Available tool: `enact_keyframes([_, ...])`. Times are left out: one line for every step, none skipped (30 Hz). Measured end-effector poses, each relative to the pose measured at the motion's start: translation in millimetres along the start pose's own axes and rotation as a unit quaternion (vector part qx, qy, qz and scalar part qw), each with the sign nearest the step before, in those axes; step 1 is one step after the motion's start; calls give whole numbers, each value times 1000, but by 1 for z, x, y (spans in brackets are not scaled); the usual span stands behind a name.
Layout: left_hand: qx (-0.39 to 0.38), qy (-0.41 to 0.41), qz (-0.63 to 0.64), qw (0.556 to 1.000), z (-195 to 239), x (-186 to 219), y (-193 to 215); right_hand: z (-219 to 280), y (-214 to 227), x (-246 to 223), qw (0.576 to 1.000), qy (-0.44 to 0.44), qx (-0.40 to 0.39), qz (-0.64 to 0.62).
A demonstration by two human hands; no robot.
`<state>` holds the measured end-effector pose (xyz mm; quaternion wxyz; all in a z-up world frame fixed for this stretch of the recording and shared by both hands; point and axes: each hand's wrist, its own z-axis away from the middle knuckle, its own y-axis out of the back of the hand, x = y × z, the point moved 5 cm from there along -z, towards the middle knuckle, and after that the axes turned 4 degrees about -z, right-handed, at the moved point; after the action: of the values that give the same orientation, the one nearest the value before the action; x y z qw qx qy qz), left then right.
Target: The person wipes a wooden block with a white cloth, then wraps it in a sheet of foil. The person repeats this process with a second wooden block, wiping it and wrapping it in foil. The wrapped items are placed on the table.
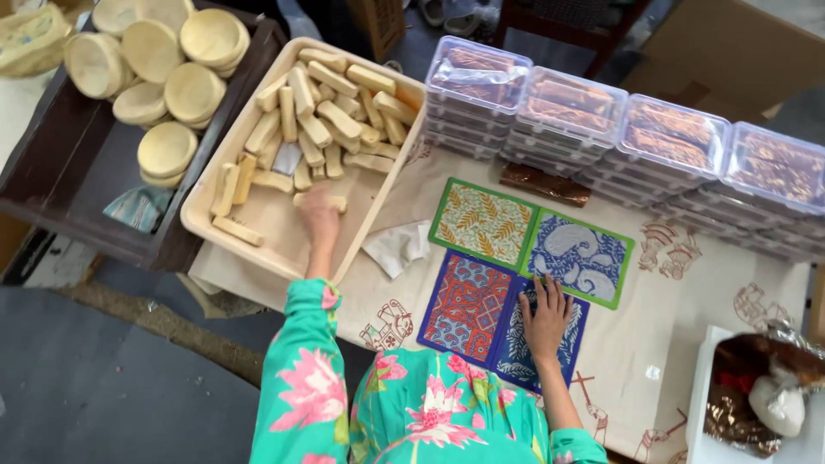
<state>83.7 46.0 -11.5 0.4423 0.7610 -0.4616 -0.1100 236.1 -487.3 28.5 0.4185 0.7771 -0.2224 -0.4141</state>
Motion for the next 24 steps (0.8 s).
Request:
enact_keyframes([2, 10, -6, 1000, 4, -8, -3, 1, 0, 0, 1000, 9, -6, -2])
enact_keyframes([-85, -24, 2, 996, 8, -13, -15, 1, 0, 1, 1000, 6, -6, 0])
enact_keyframes([-172, -57, 11, 983, 13, -18, -26, 1, -1, 1, 1000, 2, -5, 1])
enact_keyframes([-171, -47, 6, 984, 8, -18, -14, -1, -3, 2, 1000, 10, -11, -2])
enact_keyframes([-242, -33, -21, 970, 8, -20, -8, 0, -4, 3, 1000, 4, -10, 2])
enact_keyframes([-311, -18, -46, 949, 9, -22, -1, 1, -4, 5, 1000, -2, -10, 6])
enact_keyframes([-312, -11, -50, 949, 5, -16, 16, 1, -5, 4, 1000, 4, -16, 2])
enact_keyframes([-318, -14, -108, 942, 2, -10, 33, 1, -5, 4, 1000, 0, -14, 2])
enact_keyframes([-324, -18, -164, 932, -3, -3, 48, 1, -4, 5, 1000, -5, -12, 3])
enact_keyframes([-324, -12, -166, 931, -3, -11, 57, 2, -6, 3, 1000, 0, -16, 1])
enact_keyframes([-334, -29, -192, 922, -6, -16, 61, 1, -5, 3, 1000, -1, -12, -1])
enact_keyframes([-343, -46, -218, 913, -9, -20, 65, 1, -4, 3, 1000, -2, -8, -3])
enact_keyframes([-342, -47, -217, 913, 0, -39, 59, 1, -4, 3, 1000, -2, -7, -3])
enact_keyframes([-243, -56, -246, 937, 3, -55, 59, 0, -4, 4, 1000, 0, -7, -1])
enact_keyframes([-141, -66, -272, 950, 5, -69, 59, 1, -4, 5, 1000, -2, -5, 2])
enact_keyframes([-140, -71, -269, 950, -1, -74, 67, 0, -6, 6, 1000, -7, -1, 3])
enact_keyframes([-175, 69, -223, 956, -3, -92, 75, 1, -6, 7, 1000, -3, -1, 4])
enact_keyframes([-209, 208, -172, 940, 0, -109, 82, 3, -6, 8, 1000, 0, -1, 6])
enact_keyframes([-212, 203, -169, 941, 3, -117, 74, 3, -5, 7, 1000, -5, 1, 9])
enact_keyframes([-223, 221, -221, 923, 8, -129, 67, 3, -4, 6, 1000, -1, 1, 7])
enact_keyframes([-232, 239, -271, 903, 13, -141, 61, 1, -3, 5, 1000, 3, 1, 6])
enact_keyframes([-233, 235, -268, 905, 7, -134, 57, 1, -4, 4, 1000, 0, 3, 10])
enact_keyframes([-239, 252, -291, 891, 7, -129, 55, 1, -3, 3, 1000, 2, 1, 11])
enact_keyframes([-245, 269, -314, 877, 7, -125, 54, 2, -2, 3, 1000, 4, 0, 12])
